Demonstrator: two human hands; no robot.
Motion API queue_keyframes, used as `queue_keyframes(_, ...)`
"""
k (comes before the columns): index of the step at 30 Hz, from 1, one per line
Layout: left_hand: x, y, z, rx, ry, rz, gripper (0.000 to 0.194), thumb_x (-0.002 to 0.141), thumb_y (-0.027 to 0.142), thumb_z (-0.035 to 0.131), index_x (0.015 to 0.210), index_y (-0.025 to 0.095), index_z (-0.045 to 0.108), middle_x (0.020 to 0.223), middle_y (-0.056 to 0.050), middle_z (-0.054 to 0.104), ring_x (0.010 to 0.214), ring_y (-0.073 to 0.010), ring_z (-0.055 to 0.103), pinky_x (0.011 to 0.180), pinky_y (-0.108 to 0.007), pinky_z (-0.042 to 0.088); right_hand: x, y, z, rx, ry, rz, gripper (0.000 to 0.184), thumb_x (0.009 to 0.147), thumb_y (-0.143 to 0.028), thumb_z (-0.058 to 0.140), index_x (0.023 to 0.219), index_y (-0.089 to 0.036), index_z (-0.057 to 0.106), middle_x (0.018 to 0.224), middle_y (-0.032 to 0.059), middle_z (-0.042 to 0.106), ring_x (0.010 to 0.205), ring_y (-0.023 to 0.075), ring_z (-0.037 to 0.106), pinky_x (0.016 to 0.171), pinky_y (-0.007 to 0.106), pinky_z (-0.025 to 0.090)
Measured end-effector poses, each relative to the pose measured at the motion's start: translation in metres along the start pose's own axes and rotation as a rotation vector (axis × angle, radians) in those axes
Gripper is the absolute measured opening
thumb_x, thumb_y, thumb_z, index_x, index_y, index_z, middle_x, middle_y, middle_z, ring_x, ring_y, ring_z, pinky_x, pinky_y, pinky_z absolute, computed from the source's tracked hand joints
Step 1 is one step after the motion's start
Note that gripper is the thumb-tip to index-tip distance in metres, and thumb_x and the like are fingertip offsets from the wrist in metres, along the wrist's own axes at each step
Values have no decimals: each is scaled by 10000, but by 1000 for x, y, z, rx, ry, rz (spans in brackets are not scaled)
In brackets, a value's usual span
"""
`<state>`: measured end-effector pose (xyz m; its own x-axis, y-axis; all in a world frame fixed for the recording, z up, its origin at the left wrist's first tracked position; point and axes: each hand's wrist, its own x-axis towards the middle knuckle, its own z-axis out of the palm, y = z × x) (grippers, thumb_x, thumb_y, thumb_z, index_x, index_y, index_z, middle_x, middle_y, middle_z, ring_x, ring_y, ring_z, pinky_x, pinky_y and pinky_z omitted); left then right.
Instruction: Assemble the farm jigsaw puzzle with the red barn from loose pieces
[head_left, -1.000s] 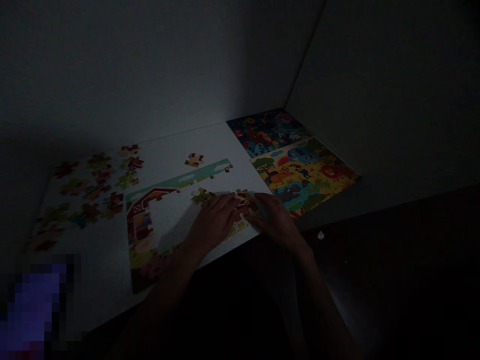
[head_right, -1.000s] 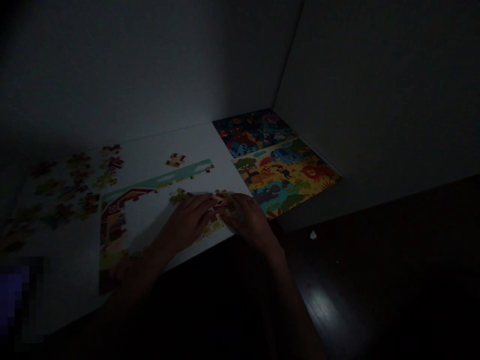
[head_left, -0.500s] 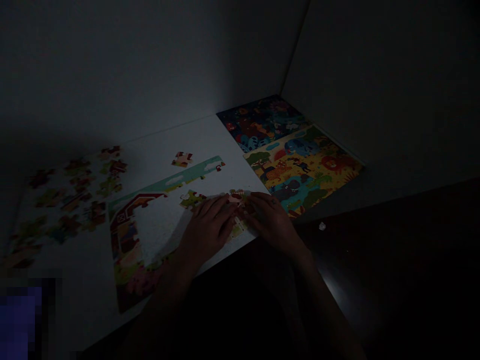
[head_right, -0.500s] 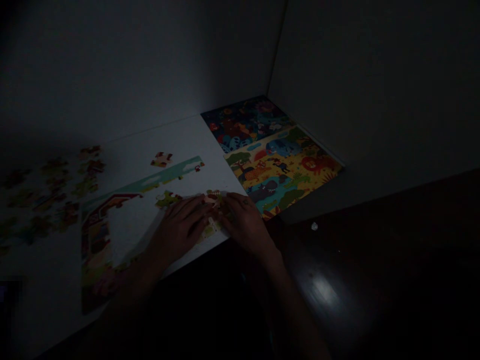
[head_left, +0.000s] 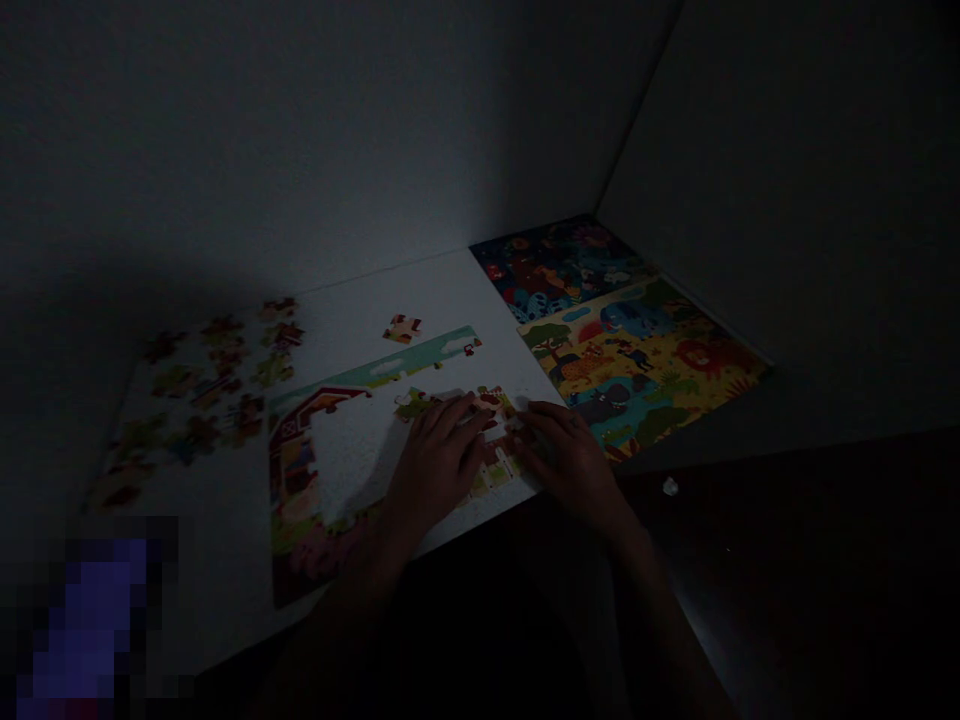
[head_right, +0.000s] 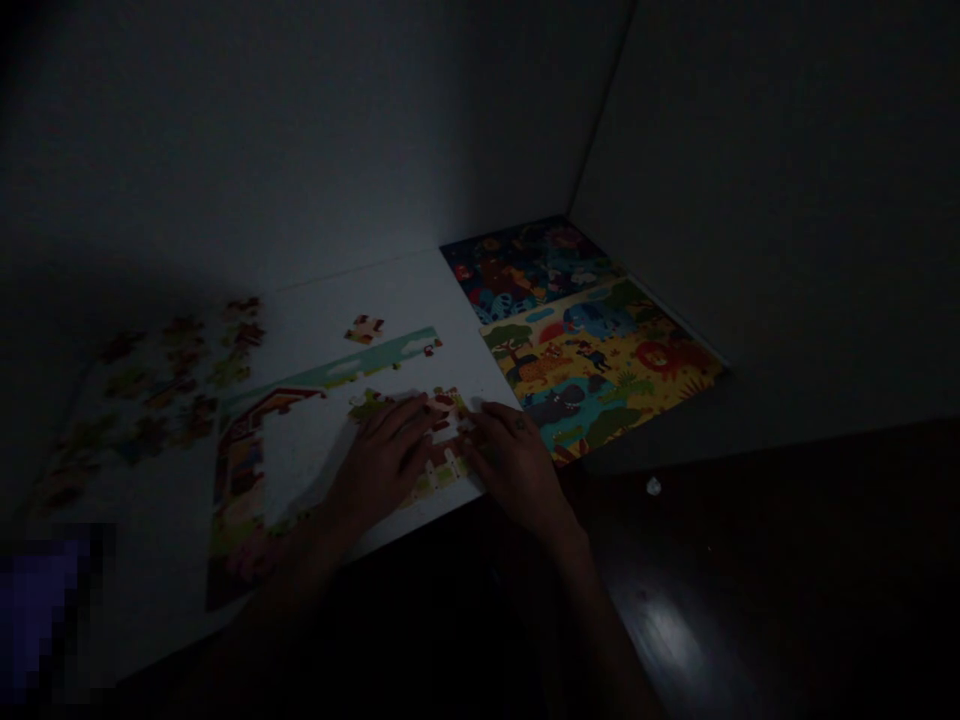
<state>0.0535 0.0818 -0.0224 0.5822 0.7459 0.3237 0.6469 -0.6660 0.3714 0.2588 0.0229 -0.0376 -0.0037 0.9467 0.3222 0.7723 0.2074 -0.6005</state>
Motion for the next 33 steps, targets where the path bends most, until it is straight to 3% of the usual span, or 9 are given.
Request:
queue_keyframes(7,-11,-27,-33,-158,309,-260,294,977,240,450,1142,206,691,1220,-74,688,1140,-204,642,1015,-407,529,0,9,3,51,11,-3,322,929,-419,599,1193,-248,670,1268,118,638,1196,298,588,1007,526,514)
queue_keyframes(12,-51,-32,-40,-48,187,-201,298,950,202,457,1115,236,702,1178,-59,711,1085,-212,666,969,-406,555,9,12,5,108,37,25,316,915,-436,594,1151,-241,673,1184,122,676,1117,295,631,964,513,533)
queue_keyframes(14,-73,-32,-40,26,193,-217,284,940,208,480,1109,235,706,1165,-63,715,1067,-230,666,951,-434,556,20,9,8,116,56,37,307,912,-427,582,1121,-224,678,1127,126,688,1064,288,650,936,501,543)
queue_keyframes(20,-125,-41,-41,183,269,-252,277,949,246,481,1126,216,691,1233,-95,686,1182,-294,596,1033,-535,470,85,-11,33,83,-19,-24,289,904,-345,551,1114,-203,689,1114,112,696,1035,256,658,926,449,536)
queue_keyframes(26,-127,-38,-36,203,372,-205,244,941,199,483,1083,182,682,1129,-98,706,1109,-274,619,1022,-488,487,170,-39,71,-162,-151,2,380,893,-253,558,1234,-116,654,1239,163,653,1152,245,614,1017,370,466)
queue_keyframes(29,-124,-35,-37,213,406,-177,231,935,185,485,1051,162,683,1095,-107,709,1082,-277,625,998,-484,506,197,-53,85,-293,-188,57,464,933,-402,555,1290,-114,622,1297,194,615,1204,284,586,1024,388,450)
queue_keyframes(33,-126,-34,-39,206,417,-178,238,940,191,470,1030,186,690,1086,-102,710,1076,-266,630,975,-472,524,213,-65,94,-439,-303,130,622,875,-621,586,1244,-124,644,1276,236,599,1208,362,567,970,454,466)
